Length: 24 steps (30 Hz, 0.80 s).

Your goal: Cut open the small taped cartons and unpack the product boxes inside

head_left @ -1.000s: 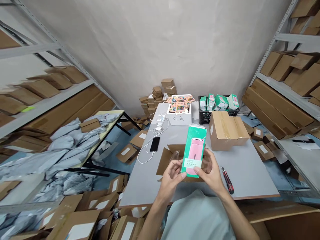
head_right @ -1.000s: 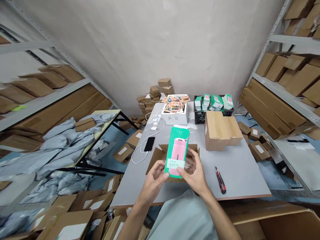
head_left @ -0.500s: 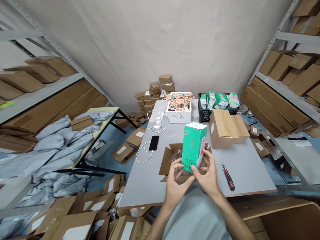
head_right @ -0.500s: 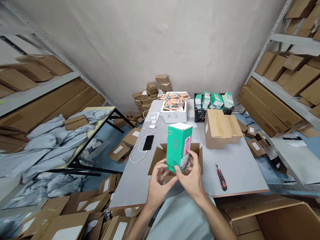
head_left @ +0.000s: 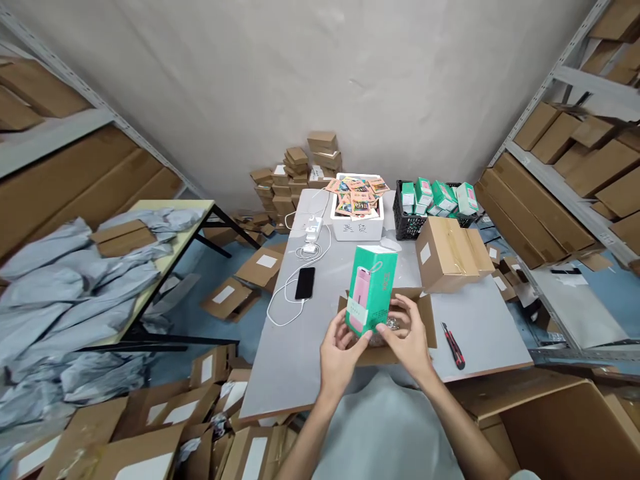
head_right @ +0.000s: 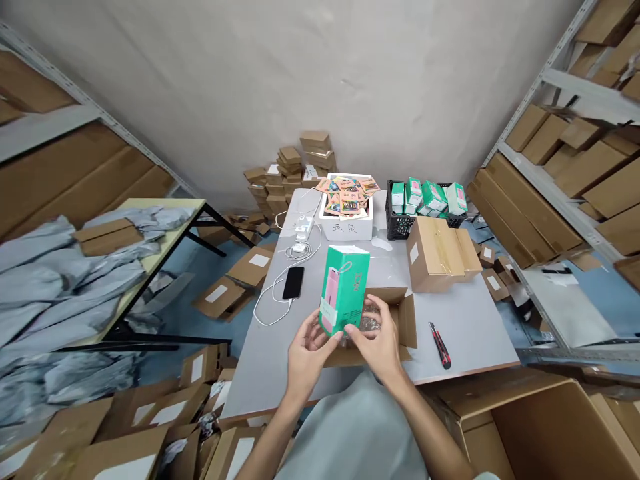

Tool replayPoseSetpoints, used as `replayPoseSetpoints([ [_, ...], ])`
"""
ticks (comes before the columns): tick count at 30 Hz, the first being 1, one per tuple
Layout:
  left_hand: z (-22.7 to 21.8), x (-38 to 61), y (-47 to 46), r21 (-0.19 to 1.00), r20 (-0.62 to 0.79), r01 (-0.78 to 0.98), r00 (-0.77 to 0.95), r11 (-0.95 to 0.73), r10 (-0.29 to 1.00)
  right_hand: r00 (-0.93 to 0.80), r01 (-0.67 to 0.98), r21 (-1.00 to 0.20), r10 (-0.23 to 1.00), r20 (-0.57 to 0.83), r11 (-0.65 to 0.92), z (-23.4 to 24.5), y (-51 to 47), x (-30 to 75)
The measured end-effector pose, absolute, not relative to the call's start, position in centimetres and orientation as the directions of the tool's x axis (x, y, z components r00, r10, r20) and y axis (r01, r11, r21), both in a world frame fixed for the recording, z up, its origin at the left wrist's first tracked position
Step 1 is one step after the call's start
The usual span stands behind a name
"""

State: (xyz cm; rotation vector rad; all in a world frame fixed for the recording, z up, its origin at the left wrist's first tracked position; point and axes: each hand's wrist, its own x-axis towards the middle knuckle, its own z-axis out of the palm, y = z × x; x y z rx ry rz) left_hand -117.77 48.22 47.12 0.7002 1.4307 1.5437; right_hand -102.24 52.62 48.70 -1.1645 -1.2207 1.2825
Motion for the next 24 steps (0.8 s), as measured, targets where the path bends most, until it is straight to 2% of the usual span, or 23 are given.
replayPoseSetpoints([
  [3,47.9,-117.9,48.3,0.999,-0.01,-0.049,-0.507,-0.017,0.862,-0.014,-0.012,-0.999,0.999,-0.031,-0.032,49.5,52.5,-103.7],
  [5,48.6,-118.7,48.3,0.999,0.026,-0.025,-0.452,-0.042,0.892,0.004,-0.055,-0.998,1.0,-0.023,-0.022,49.4,52.6,-104.1],
  [8,49.4,-121.0,48.7,0.983,-0.067,-0.18,-0.246,0.023,0.967,-0.042,-0.155,-0.988,0.999,0.002,-0.005,48.5,52.9,-103.7],
  [11,49.8,-122.9,49.6,0.951,-0.155,-0.283,-0.099,0.122,0.983,-0.119,-0.216,-0.976,0.993,0.023,-0.003,47.5,53.2,-102.9],
  [13,49.8,-123.3,50.1,0.951,-0.169,-0.279,-0.118,0.131,0.979,-0.145,-0.218,-0.976,0.989,0.03,-0.002,47.5,53.4,-102.8],
  [16,49.6,-122.4,50.4,0.972,-0.148,-0.215,-0.244,0.095,0.958,-0.049,-0.155,-0.988,0.999,0.019,0.011,48.4,53.6,-103.7],
  [20,49.6,-120.9,50.0,1.0,-0.016,-0.031,-0.399,0.004,0.917,0.063,-0.115,-0.993,0.997,0.032,0.04,50.0,53.5,-105.6],
  [22,49.8,-121.0,49.6,0.999,0.046,0.044,-0.385,-0.031,0.922,0.068,-0.134,-0.99,0.997,0.045,0.054,50.2,53.5,-105.9],
  [24,50.0,-121.8,49.3,1.0,0.021,0.007,-0.316,-0.02,0.949,0.032,-0.18,-0.981,0.998,0.062,0.067,49.9,53.6,-105.7],
])
